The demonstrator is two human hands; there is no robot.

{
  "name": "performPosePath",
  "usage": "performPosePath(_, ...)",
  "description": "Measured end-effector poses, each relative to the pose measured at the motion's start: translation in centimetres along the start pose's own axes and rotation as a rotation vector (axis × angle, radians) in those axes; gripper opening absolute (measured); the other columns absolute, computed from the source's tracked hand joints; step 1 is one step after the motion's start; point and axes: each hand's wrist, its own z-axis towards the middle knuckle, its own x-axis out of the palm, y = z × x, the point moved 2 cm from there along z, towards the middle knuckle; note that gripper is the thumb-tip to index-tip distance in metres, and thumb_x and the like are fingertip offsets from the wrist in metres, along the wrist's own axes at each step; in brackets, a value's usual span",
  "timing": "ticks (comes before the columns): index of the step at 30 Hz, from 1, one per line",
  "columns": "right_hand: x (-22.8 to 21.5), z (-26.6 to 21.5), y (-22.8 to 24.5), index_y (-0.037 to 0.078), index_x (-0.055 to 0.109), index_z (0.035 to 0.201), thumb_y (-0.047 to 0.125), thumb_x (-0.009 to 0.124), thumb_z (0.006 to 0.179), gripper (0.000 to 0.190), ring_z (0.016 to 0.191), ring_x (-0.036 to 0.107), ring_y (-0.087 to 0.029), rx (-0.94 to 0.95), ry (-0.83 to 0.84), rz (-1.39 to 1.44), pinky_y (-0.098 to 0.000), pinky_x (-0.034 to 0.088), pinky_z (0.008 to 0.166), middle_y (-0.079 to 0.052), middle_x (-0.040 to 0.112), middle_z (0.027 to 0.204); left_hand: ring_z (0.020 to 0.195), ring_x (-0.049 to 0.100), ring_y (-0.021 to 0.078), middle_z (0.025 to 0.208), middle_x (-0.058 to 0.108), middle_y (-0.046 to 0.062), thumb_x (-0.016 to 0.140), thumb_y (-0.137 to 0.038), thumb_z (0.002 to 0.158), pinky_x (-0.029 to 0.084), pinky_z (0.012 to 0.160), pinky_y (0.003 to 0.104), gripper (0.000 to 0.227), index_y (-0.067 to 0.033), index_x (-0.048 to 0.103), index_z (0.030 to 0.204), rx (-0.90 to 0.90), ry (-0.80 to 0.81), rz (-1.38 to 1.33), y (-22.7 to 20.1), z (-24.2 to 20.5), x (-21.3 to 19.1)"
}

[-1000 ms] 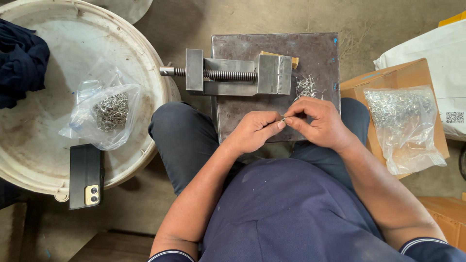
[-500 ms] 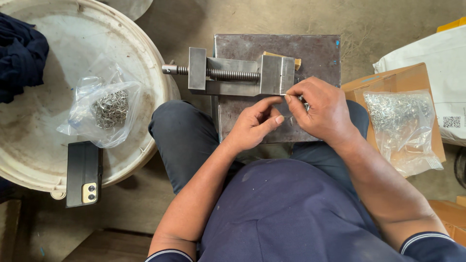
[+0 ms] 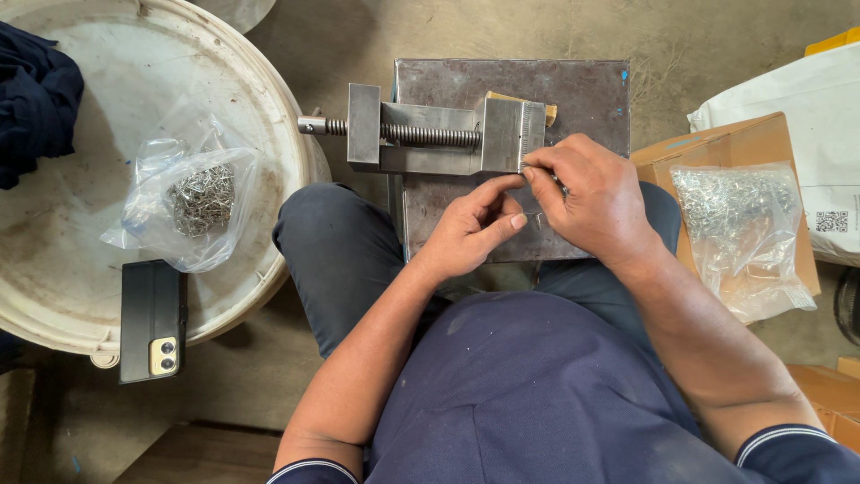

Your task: The person sits on the floor and uses a bench vise to hold a metal piece while assembling small screws. They pick up screws from a plastic bag and the work surface, then insert them into the metal piece held in the vise.

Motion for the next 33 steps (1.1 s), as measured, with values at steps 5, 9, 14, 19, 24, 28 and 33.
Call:
performPosePath(5,0.2,-2.2,-1.1,0.005,0.074,0.109,0.007,0.076,0.097,0.012,0.078,0.069,-0.023,0.056,-0.051,0.074,-0.0326,0.054,0.068,-0.010,0.069,0.095,0.088,0.055,0.0049,0.101,0.060,-0.002,0.066,-0.011,0.103,0.050,0.078,0.023,0.048,-0.0016,0.050,0.147,0.006,0.008,-0.009,0.1,0.0,-0.1)
performPosePath(9,1.4,-5.3,-3.2,0.003,0.074,0.108,0.007,0.075,0.097,0.012,0.072,0.068,-0.016,0.224,-0.051,0.195,-0.0278,0.052,0.064,-0.010,0.069,0.092,0.090,0.053,0.0049,0.104,0.060,-0.002,0.066,-0.010,0.104,0.048,0.081,0.022,0.047,-0.0041,0.049,0.148,0.022,0.025,-0.002,0.6,-0.2,-0.2)
performPosePath(14,2.9,-9.2,-4.8,0.003,0.074,0.107,0.007,0.075,0.096,0.011,0.067,0.061,-0.010,0.337,-0.024,0.304,-0.0243,0.048,0.062,-0.006,0.068,0.088,0.092,0.052,0.0055,0.104,0.059,-0.002,0.066,-0.009,0.106,0.046,0.087,0.022,0.048,-0.0072,0.048,0.150,0.057,0.062,-0.039,0.3,0.0,0.1)
performPosePath(19,3.5,-11.3,-6.2,0.002,0.073,0.105,0.006,0.075,0.096,0.011,0.065,0.058,-0.006,0.354,-0.078,0.399,-0.0216,0.047,0.061,-0.004,0.067,0.087,0.094,0.052,0.0064,0.109,0.060,-0.002,0.068,-0.008,0.105,0.046,0.088,0.023,0.050,-0.0083,0.047,0.151,0.073,0.065,-0.077,0.1,0.0,0.4)
performPosePath(24,3.4,-11.2,-7.0,0.001,0.073,0.104,0.006,0.075,0.095,0.011,0.061,0.054,-0.004,0.437,-0.064,0.501,-0.0200,0.044,0.057,-0.003,0.065,0.088,0.091,0.053,0.0054,0.108,0.060,-0.002,0.070,-0.008,0.102,0.045,0.082,0.022,0.051,-0.0078,0.048,0.148,0.046,0.017,-0.009,-0.1,0.4,1.3)
performPosePath(28,2.9,-10.9,-7.0,0.001,0.073,0.104,0.007,0.075,0.094,0.012,0.061,0.053,-0.003,0.428,-0.053,0.512,-0.0204,0.042,0.055,-0.002,0.065,0.086,0.093,0.053,0.0061,0.109,0.060,-0.001,0.071,-0.005,0.101,0.045,0.083,0.022,0.051,-0.0071,0.049,0.147,0.052,-0.002,-0.026,-0.5,0.7,2.2)
performPosePath(33,2.5,-11.0,-6.9,0.001,0.074,0.103,0.009,0.077,0.092,0.014,0.056,0.050,-0.004,0.391,-0.039,0.450,-0.0227,0.040,0.053,-0.001,0.064,0.083,0.100,0.055,0.0082,0.110,0.062,0.001,0.071,-0.003,0.102,0.048,0.091,0.025,0.049,-0.0068,0.050,0.147,0.103,0.010,-0.102,-0.8,1.2,2.1)
